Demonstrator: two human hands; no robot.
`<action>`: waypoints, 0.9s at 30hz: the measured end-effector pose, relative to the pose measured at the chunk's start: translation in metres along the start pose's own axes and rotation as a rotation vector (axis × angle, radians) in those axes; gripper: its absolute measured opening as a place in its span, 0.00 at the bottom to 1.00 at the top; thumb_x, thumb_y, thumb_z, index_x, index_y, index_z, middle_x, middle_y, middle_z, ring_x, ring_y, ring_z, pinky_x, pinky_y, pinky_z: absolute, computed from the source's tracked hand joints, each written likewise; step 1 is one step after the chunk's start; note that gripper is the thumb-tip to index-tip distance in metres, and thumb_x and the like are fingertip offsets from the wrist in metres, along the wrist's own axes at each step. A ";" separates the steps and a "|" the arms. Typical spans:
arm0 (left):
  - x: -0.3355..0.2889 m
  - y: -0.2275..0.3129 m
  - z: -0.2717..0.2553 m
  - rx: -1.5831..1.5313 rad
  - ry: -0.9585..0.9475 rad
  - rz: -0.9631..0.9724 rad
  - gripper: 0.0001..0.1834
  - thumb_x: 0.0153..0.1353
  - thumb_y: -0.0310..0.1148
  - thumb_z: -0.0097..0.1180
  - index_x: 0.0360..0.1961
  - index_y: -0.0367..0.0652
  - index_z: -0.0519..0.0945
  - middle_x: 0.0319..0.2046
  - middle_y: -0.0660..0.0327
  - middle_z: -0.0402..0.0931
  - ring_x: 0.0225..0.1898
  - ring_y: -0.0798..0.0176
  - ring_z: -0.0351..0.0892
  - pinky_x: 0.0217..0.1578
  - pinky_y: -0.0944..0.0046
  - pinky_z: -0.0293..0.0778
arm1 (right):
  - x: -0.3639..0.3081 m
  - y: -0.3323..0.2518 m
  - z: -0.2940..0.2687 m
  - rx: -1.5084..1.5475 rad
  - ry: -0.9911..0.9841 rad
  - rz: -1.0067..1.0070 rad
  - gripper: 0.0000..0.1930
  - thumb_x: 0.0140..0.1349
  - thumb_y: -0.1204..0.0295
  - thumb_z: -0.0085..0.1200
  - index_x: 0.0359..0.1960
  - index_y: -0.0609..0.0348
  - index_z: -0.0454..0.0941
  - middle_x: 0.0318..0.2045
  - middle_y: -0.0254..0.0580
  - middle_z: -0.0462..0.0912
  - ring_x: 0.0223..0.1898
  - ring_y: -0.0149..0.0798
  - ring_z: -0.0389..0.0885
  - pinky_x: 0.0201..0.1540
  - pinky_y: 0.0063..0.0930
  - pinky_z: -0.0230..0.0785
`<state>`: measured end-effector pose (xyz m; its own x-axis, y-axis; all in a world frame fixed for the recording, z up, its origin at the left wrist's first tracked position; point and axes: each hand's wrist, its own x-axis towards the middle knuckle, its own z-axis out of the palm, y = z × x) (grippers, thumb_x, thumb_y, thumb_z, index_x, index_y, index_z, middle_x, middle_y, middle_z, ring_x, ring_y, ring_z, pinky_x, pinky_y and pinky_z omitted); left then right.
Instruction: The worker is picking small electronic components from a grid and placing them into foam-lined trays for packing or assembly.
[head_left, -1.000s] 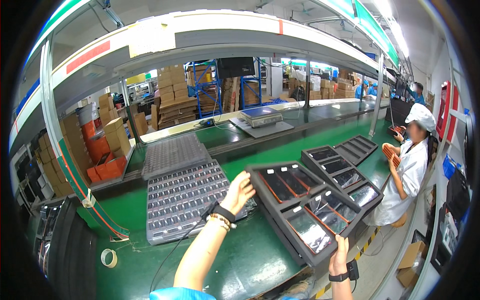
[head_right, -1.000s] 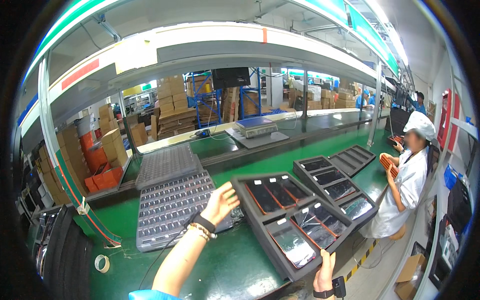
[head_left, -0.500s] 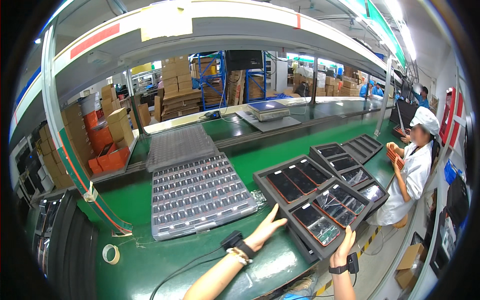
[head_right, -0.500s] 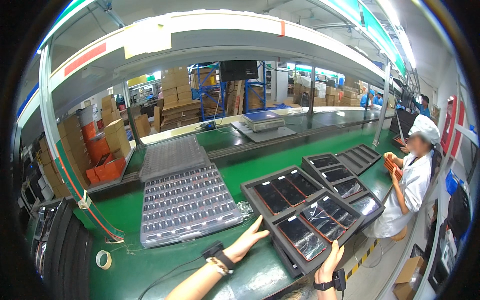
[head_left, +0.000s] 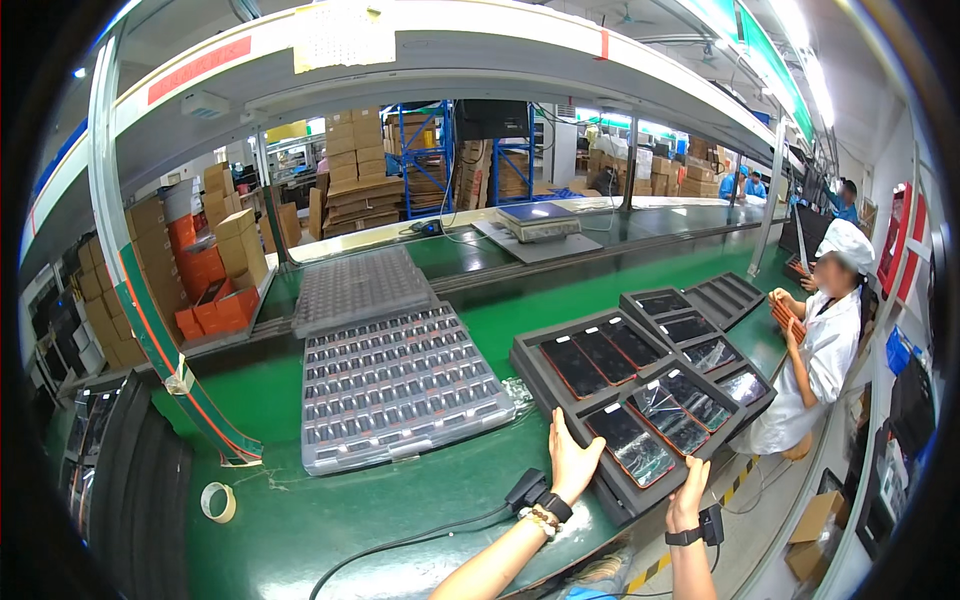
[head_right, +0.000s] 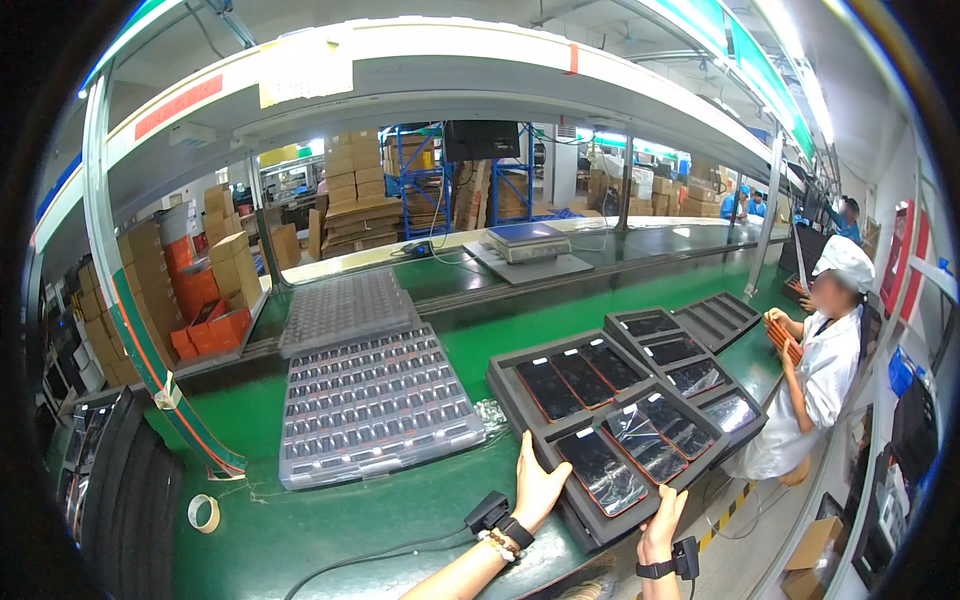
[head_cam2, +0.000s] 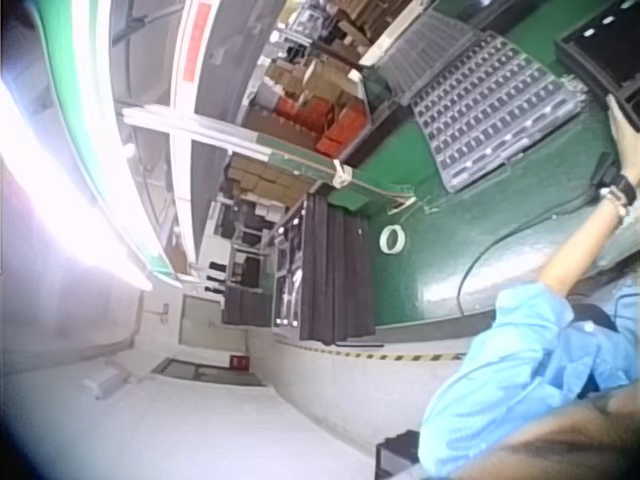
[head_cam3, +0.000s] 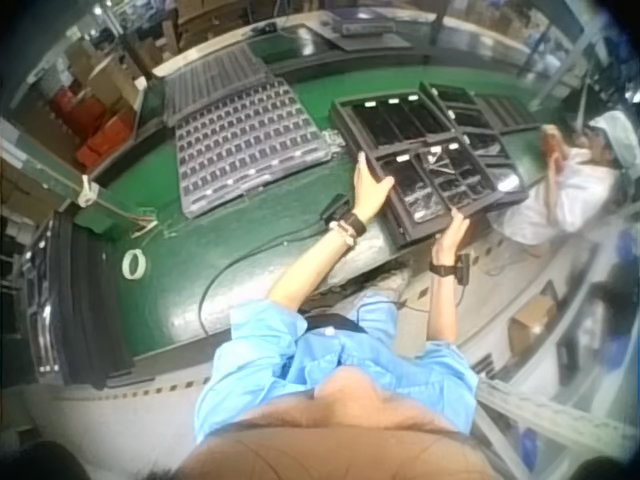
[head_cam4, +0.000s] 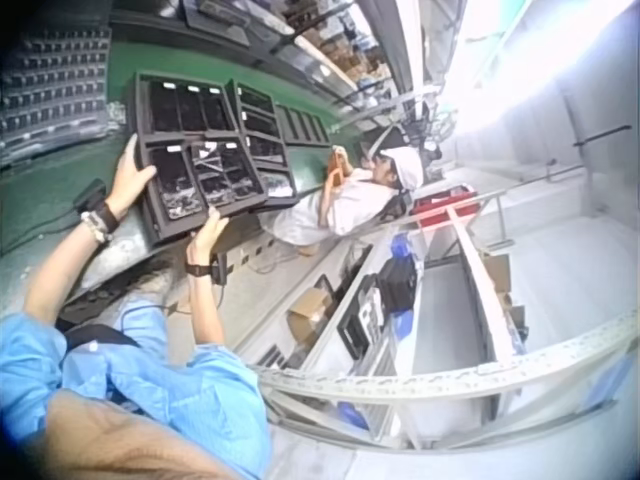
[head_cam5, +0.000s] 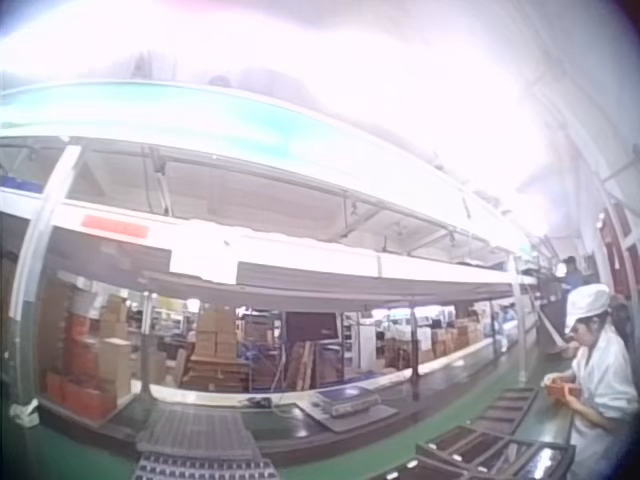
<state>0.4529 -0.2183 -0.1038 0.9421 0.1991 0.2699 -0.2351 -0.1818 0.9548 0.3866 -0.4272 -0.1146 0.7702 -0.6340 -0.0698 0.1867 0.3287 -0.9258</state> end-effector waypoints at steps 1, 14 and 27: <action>-0.003 0.006 0.003 0.021 0.014 -0.034 0.58 0.53 0.37 0.69 0.76 0.29 0.45 0.76 0.37 0.47 0.78 0.39 0.44 0.77 0.51 0.45 | 0.002 0.001 -0.004 0.010 -0.040 0.011 0.29 0.71 0.59 0.49 0.69 0.57 0.59 0.27 0.28 0.74 0.15 0.21 0.66 0.12 0.17 0.53; 0.001 0.002 0.000 0.100 -0.004 0.001 0.59 0.48 0.34 0.71 0.75 0.25 0.49 0.74 0.36 0.55 0.76 0.44 0.55 0.74 0.58 0.56 | 0.011 0.004 -0.022 -0.034 -0.112 0.030 0.38 0.73 0.57 0.49 0.76 0.58 0.46 0.34 0.30 0.75 0.20 0.22 0.69 0.14 0.17 0.55; -0.003 -0.031 -0.025 0.159 -0.142 0.269 0.50 0.62 0.38 0.61 0.77 0.31 0.46 0.76 0.35 0.46 0.75 0.38 0.54 0.71 0.53 0.61 | 0.086 -0.005 -0.093 -0.583 -0.281 0.258 0.21 0.77 0.51 0.46 0.32 0.54 0.74 0.14 0.33 0.72 0.13 0.30 0.69 0.17 0.27 0.64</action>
<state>0.4511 -0.1890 -0.1316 0.8777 -0.0106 0.4791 -0.4504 -0.3598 0.8171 0.3954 -0.5485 -0.1500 0.8892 -0.3550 -0.2885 -0.3208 -0.0344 -0.9465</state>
